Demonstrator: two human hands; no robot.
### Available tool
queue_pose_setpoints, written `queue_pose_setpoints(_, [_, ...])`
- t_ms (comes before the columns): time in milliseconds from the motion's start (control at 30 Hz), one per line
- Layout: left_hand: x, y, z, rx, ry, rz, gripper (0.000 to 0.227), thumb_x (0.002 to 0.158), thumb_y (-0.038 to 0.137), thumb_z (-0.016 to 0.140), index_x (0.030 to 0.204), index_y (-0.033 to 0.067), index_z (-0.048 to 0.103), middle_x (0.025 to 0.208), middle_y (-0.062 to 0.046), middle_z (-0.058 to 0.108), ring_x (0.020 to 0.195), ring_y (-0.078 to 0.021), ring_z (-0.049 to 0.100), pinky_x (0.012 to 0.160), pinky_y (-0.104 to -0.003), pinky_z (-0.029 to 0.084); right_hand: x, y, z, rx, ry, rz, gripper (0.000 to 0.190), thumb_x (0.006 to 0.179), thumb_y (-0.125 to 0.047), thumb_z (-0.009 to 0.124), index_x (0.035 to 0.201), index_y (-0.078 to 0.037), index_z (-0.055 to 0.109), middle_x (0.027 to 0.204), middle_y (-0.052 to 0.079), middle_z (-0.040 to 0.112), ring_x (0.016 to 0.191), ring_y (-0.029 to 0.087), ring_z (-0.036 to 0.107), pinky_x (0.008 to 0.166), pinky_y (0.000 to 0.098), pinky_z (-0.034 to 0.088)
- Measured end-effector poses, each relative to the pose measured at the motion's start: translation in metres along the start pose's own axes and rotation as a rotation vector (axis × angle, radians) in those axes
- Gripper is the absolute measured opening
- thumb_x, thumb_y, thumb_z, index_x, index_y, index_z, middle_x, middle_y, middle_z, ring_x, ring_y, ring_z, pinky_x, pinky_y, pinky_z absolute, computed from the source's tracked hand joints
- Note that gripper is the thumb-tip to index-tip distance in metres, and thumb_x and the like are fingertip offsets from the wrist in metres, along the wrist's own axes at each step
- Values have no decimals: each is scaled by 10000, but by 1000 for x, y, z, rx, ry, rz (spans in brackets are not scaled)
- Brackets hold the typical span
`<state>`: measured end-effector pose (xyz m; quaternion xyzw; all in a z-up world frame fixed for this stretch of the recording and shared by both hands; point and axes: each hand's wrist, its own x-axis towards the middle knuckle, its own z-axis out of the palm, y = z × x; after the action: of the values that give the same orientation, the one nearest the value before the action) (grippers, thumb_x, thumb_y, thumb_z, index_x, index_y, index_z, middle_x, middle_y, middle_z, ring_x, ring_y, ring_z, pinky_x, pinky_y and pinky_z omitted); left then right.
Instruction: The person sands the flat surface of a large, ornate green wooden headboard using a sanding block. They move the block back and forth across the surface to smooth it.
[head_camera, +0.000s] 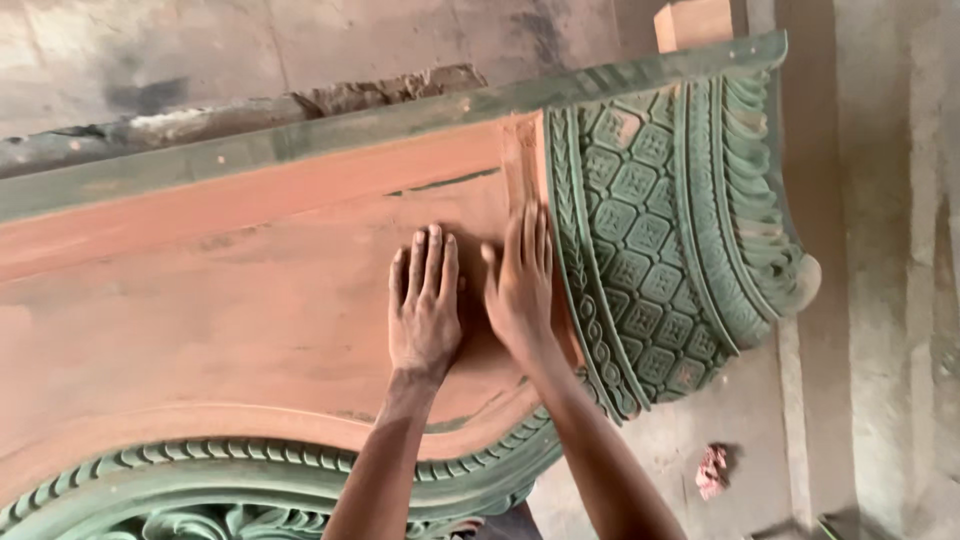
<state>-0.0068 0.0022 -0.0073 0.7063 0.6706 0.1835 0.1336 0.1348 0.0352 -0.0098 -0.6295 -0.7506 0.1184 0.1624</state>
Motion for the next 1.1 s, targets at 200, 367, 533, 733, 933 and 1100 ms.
queue_pose_setpoints(200, [-7, 4, -2, -14, -13, 2, 557, 1036, 228, 485, 1543, 4, 436, 1618, -191, 420, 1517, -321, 369, 1258, -504, 252, 5, 12, -3, 99, -33, -4, 564, 1134, -245, 483, 1553, 90, 309, 1667, 322, 279, 1576, 472, 247, 1302, 507, 255])
queue_pose_setpoints(367, [-4, 5, 1, -27, -12, -20, 544, 1031, 225, 482, 1527, 2, 455, 1604, -170, 437, 1500, -318, 378, 1244, -516, 258, -14, 4, -10, 98, -59, 1, 608, 1102, -281, 464, 1544, 116, 338, 1624, 332, 305, 1521, 482, 287, 1244, 522, 276])
queue_pose_setpoints(533, [-10, 2, -1, -31, 24, -5, 528, 1032, 217, 483, 1516, 6, 465, 1604, -179, 448, 1503, -334, 391, 1246, -513, 277, 49, 9, 5, -25, -19, -75, 591, 1144, -309, 466, 1556, 95, 339, 1619, 308, 320, 1528, 463, 299, 1273, 538, 268])
queue_pose_setpoints(733, [-1, 5, -7, -59, 32, -15, 540, 1030, 219, 497, 1521, -3, 463, 1586, -177, 456, 1483, -329, 410, 1229, -521, 293, -3, 7, -32, -205, -147, -28, 618, 1061, -379, 465, 1551, -7, 404, 1612, 208, 405, 1533, 416, 287, 1212, 676, 88])
queue_pose_setpoints(933, [-7, 2, -6, -36, 27, -5, 533, 1035, 217, 510, 1522, 7, 456, 1606, -175, 453, 1499, -335, 408, 1243, -510, 295, 46, 19, -9, -302, -60, -84, 565, 1123, -412, 468, 1601, -111, 431, 1663, 93, 385, 1559, 449, 200, 1211, 732, 18])
queue_pose_setpoints(1100, [-2, 6, -7, -50, 26, -14, 547, 1032, 217, 503, 1531, -1, 456, 1600, -171, 443, 1493, -327, 398, 1236, -526, 282, -17, 10, -44, -334, -153, -54, 641, 1029, -473, 475, 1564, -123, 440, 1638, 42, 396, 1525, 442, 182, 1111, 778, -18])
